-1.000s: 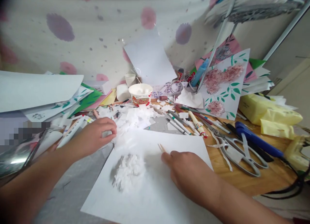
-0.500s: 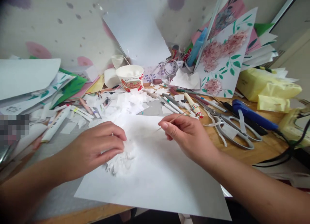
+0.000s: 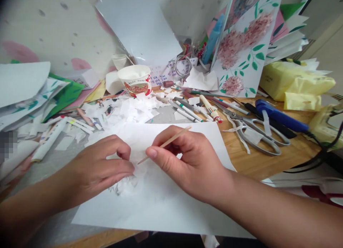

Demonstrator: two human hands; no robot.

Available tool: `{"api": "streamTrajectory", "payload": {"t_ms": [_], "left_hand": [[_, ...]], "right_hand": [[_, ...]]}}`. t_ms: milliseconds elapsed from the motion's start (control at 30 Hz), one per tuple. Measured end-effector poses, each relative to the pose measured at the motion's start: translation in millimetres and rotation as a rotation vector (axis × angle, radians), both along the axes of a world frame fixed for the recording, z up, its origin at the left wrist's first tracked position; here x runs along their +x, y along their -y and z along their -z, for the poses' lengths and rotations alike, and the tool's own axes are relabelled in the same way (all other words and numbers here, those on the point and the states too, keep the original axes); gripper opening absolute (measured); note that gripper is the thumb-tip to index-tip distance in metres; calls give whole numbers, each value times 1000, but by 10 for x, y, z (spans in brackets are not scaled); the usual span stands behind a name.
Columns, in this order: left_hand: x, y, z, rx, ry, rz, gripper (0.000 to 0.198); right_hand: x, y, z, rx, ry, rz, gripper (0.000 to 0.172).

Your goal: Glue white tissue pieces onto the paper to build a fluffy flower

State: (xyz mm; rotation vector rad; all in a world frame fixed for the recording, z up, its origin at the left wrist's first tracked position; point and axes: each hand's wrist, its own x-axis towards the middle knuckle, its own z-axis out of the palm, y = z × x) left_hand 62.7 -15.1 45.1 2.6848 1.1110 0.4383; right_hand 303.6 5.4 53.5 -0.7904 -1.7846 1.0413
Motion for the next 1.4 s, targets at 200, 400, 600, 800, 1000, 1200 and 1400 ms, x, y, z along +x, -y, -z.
{"api": "streamTrajectory", "payload": {"t_ms": [200,400,600,800,1000,1200,1400], "left_hand": [[-58,-29,-41,-18,-39,35,21],[-106,-69,-56,-38,-72,92,19],[-152,-87,-24,-41,-91,101,16],[-133,-68,-63,-142,-34,35,14],[-81,-42,-11,-116,63,-21,16],[-90,-69,4,-97,19,54,18],[-132,-86,-53,-152,-35,81,19]], "right_hand": [[-69,23,41,-25,21,-88,11],[-122,50,71,16,125,-121,11],[-173,69,124,184,119,-255,7],[-198,160,143,384,359,-312,21],[-206,243,51,591,625,-428,34],[-192,343,159,673,618,-280,22],[-102,367,299,729,564,-225,25]]}}
